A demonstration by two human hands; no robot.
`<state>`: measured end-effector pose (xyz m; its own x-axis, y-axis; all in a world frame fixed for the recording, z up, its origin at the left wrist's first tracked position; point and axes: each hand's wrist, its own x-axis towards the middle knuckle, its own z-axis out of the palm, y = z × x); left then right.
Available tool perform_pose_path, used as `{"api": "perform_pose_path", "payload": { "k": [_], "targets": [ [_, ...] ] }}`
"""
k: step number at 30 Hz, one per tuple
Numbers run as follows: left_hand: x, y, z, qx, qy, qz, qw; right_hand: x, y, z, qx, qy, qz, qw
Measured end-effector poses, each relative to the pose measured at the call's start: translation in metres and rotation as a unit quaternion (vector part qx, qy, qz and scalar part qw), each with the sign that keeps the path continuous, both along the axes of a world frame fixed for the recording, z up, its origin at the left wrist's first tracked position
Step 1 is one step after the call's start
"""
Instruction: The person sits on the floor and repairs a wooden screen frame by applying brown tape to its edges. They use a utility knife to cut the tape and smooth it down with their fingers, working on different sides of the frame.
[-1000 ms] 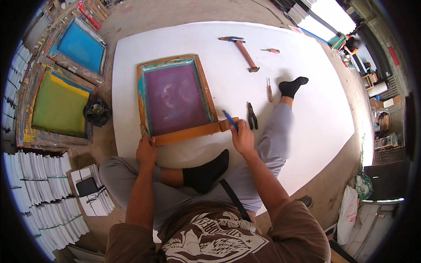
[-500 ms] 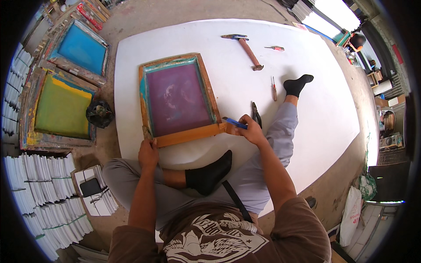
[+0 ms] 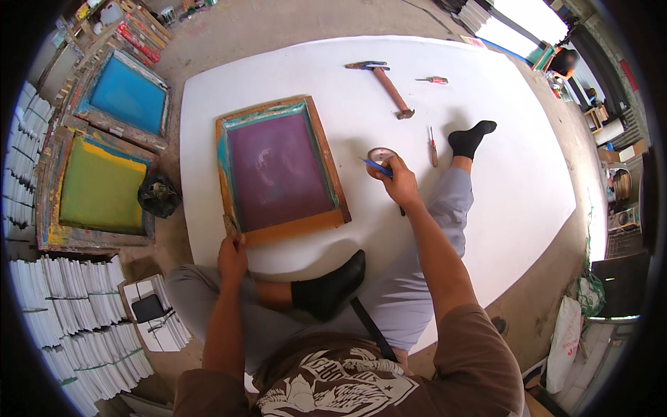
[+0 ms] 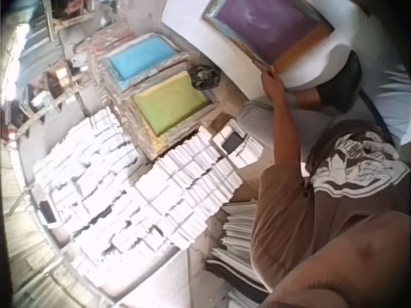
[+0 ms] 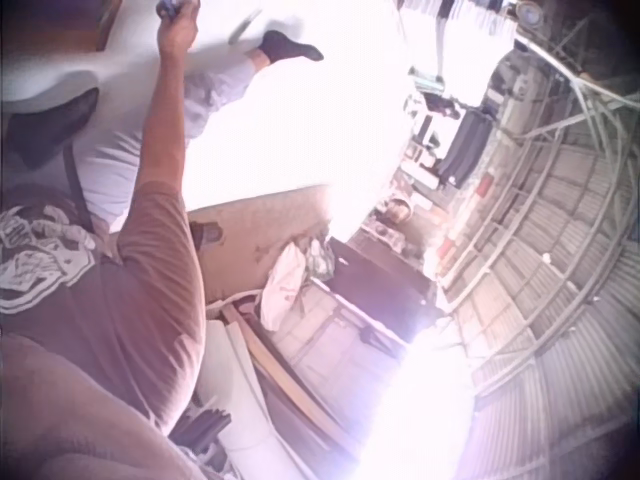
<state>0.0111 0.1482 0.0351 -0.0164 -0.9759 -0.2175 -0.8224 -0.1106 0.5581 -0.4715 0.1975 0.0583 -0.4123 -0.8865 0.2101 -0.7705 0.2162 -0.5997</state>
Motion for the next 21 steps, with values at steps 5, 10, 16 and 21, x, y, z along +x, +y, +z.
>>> {"api": "perform_pose_path", "payload": {
  "k": [5, 10, 16, 21],
  "targets": [
    [0.009, 0.0, -0.01, -0.029, -0.002, -0.01, 1.0, 0.001, -0.025, -0.037, -0.001, 0.03, 0.05, 0.998],
    [0.006, 0.0, -0.01, -0.044, 0.015, -0.02, 0.999, 0.004, -0.007, -0.069, 0.012, 0.03, -0.02, 0.999],
    [0.003, 0.004, -0.005, -0.054, 0.014, -0.017, 0.998, 0.02, 0.025, -0.084, 0.026, 0.082, -0.054, 0.995],
    [0.003, 0.005, 0.003, -0.073, 0.072, -0.005, 0.995, 0.033, 0.033, -0.073, 0.016, 0.158, -0.076, 0.984]
  ]
}}
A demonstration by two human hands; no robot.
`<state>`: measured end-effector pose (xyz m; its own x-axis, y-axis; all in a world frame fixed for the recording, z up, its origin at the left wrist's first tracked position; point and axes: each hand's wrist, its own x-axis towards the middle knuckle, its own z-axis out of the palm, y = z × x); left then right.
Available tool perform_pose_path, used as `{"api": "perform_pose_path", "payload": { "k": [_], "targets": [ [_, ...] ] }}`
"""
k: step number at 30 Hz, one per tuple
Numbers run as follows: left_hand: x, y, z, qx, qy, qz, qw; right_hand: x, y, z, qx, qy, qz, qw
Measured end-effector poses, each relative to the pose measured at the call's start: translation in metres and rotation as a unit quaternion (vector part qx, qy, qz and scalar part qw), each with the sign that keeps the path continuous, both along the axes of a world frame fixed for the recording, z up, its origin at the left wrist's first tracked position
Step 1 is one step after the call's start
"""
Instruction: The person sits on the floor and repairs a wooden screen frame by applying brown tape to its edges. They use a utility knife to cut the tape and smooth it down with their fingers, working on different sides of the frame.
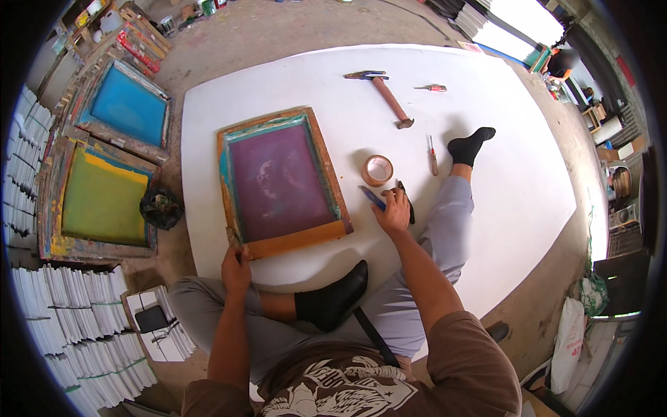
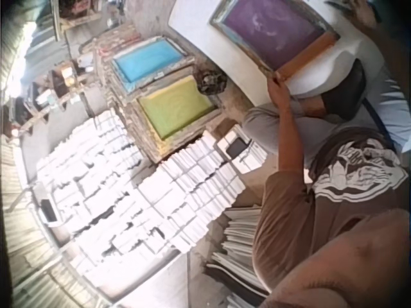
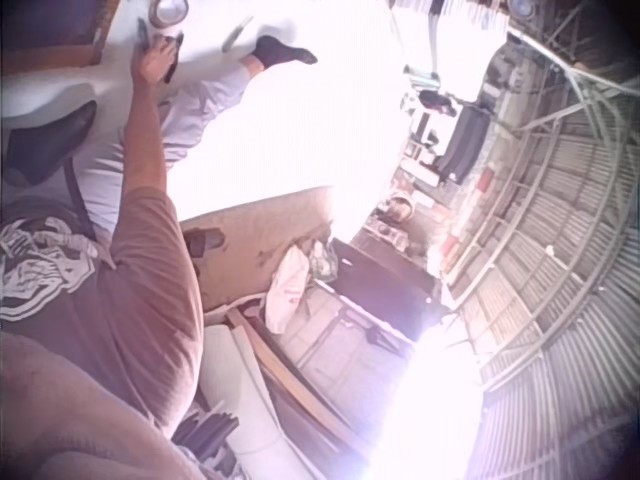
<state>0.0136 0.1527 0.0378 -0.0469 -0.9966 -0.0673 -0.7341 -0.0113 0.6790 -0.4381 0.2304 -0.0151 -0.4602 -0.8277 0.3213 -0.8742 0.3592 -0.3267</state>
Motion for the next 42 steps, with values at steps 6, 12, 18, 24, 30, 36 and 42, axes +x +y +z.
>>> {"api": "perform_pose_path", "payload": {
  "k": [6, 12, 18, 24, 30, 36, 42],
  "targets": [
    [-0.004, -0.004, 0.015, 0.045, 0.098, -0.013, 0.994, 0.044, -0.014, 0.032, 0.047, -0.138, 0.192, 0.97],
    [0.013, -0.005, 0.004, 0.067, 0.181, -0.008, 0.981, 0.084, -0.026, 0.052, 0.13, -0.049, 0.274, 0.952],
    [0.005, -0.003, 0.013, 0.043, 0.193, -0.007, 0.98, 0.075, -0.024, 0.04, 0.123, -0.146, 0.248, 0.95],
    [0.005, -0.005, 0.02, -0.018, 0.159, -0.014, 0.987, 0.068, -0.028, 0.053, 0.138, -0.194, 0.26, 0.936],
    [0.006, -0.018, 0.014, -0.06, 0.227, -0.008, 0.972, 0.05, -0.032, 0.064, 0.154, -0.546, 0.223, 0.793],
    [0.015, -0.031, 0.028, 0.045, 0.295, 0.009, 0.954, 0.051, -0.032, 0.084, 0.154, -0.539, 0.19, 0.806],
    [0.021, -0.044, 0.035, 0.106, 0.347, -0.01, 0.932, 0.057, -0.031, 0.084, 0.08, -0.596, 0.157, 0.783]
  ]
}}
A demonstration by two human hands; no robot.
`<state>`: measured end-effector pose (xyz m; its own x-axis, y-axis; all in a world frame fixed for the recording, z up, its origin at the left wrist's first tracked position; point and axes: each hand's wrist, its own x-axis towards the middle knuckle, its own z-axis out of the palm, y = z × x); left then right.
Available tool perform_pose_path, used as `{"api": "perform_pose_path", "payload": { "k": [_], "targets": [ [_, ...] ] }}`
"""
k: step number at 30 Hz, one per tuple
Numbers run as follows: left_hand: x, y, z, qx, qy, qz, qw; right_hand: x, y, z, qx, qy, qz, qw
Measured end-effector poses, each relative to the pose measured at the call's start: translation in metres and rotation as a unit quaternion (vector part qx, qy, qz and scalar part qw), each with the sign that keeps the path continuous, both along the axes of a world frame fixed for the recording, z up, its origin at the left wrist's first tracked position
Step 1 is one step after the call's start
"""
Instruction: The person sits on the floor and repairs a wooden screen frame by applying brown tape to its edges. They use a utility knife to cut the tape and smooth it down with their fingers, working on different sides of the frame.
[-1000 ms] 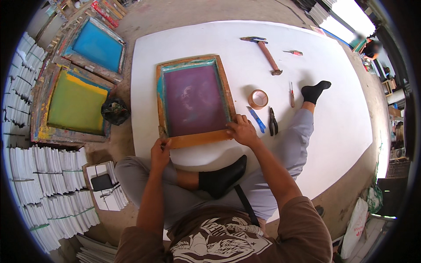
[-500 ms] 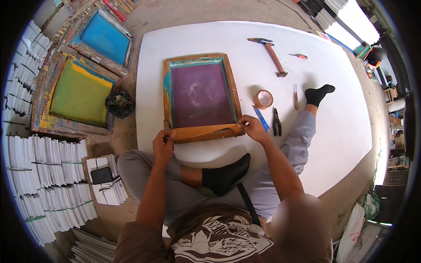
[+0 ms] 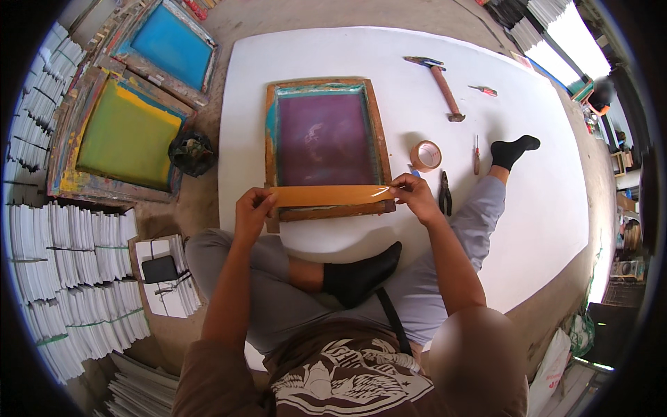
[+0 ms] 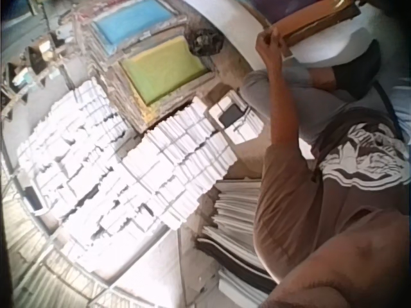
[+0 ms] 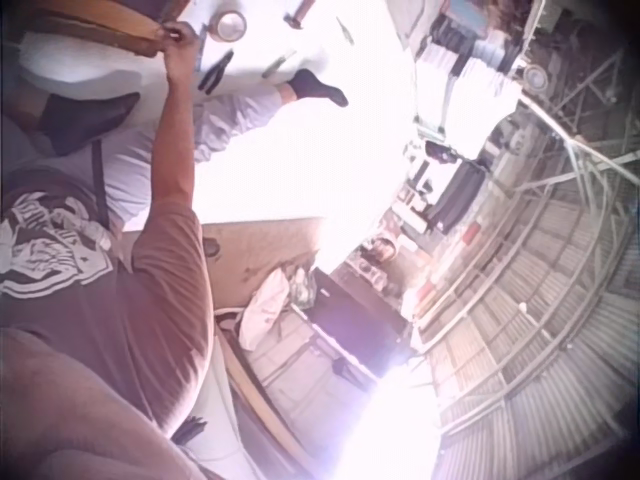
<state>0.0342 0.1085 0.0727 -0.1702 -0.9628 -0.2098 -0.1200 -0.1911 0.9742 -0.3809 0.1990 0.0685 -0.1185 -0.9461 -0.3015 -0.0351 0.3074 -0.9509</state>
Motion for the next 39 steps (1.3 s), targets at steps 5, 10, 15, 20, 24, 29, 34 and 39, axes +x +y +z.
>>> {"api": "perform_pose_path", "payload": {
  "k": [5, 10, 15, 20, 24, 29, 34, 39],
  "targets": [
    [0.003, -0.005, -0.011, 0.029, 0.03, -0.012, 0.999, 0.004, -0.002, -0.008, -0.001, -0.034, -0.027, 0.999],
    [0.003, -0.009, -0.014, 0.032, 0.012, -0.01, 0.999, 0.011, -0.006, -0.005, 0.004, 0.036, -0.056, 0.998],
    [0.0, -0.019, -0.008, 0.042, 0.008, -0.01, 0.999, 0.016, -0.013, -0.002, 0.001, -0.016, -0.124, 0.992],
    [-0.002, -0.029, 0.002, 0.04, 0.026, 0.008, 0.999, 0.016, -0.018, -0.018, -0.053, -0.026, -0.141, 0.988],
    [0.002, -0.031, -0.012, 0.014, 0.021, 0.001, 1.0, 0.015, -0.016, -0.032, -0.063, 0.003, -0.115, 0.991],
    [0.002, -0.03, -0.01, -0.016, -0.121, -0.054, 0.991, 0.019, -0.014, -0.037, -0.022, 0.003, -0.119, 0.993],
    [0.007, -0.03, -0.02, -0.061, -0.125, -0.063, 0.988, 0.024, -0.013, -0.035, -0.05, -0.019, -0.167, 0.984],
    [0.005, -0.033, -0.014, 0.007, -0.087, -0.036, 0.996, 0.02, -0.009, -0.043, -0.069, -0.01, -0.134, 0.989]
  ]
}}
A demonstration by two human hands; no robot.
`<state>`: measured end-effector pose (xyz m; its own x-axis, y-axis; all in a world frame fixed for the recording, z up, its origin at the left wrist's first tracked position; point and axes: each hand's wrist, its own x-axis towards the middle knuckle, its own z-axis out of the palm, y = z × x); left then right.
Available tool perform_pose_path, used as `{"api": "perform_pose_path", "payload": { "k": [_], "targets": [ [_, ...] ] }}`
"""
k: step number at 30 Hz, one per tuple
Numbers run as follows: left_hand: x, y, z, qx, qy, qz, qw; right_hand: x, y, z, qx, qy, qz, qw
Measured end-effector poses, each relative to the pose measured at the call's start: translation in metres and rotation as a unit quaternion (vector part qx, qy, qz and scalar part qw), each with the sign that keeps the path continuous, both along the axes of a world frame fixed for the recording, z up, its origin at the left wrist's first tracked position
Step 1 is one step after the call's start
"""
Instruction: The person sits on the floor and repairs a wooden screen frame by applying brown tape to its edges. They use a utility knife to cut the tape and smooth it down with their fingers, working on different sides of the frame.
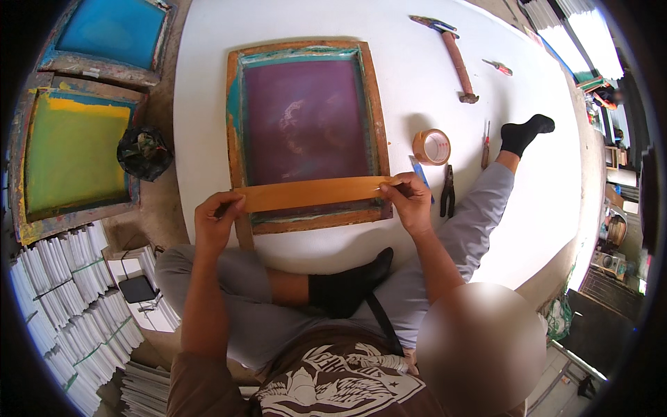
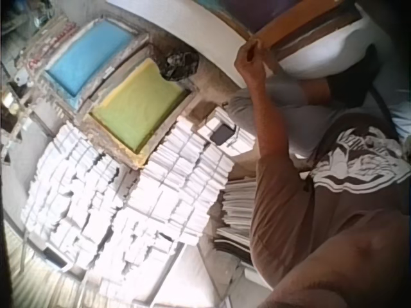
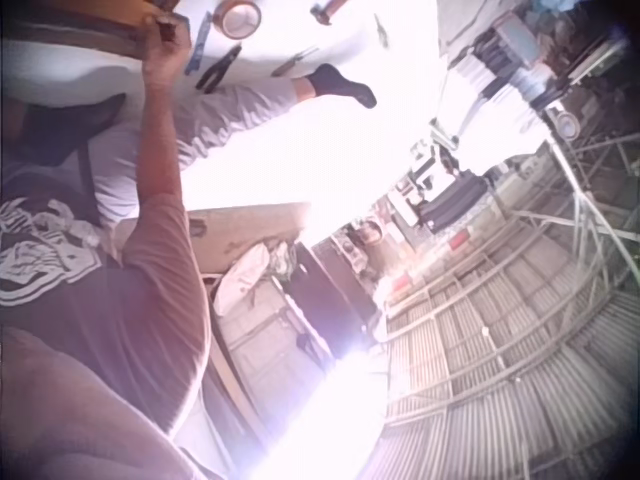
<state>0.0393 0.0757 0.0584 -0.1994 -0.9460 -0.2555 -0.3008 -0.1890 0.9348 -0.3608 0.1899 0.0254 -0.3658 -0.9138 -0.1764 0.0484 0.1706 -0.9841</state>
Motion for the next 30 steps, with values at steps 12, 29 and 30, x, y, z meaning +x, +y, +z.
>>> {"api": "perform_pose_path", "payload": {
  "k": [12, 29, 30],
  "targets": [
    [0.003, 0.004, 0.003, -0.047, -0.023, -0.088, 0.995, 0.0, 0.002, 0.013, 0.017, 0.15, 0.067, 0.986],
    [0.002, 0.0, 0.005, -0.031, -0.134, -0.15, 0.979, 0.003, -0.013, 0.034, 0.106, 0.378, 0.201, 0.898],
    [0.002, -0.001, 0.006, -0.038, -0.147, -0.166, 0.974, 0.003, -0.013, 0.034, 0.109, 0.378, 0.205, 0.896]
  ]
}}
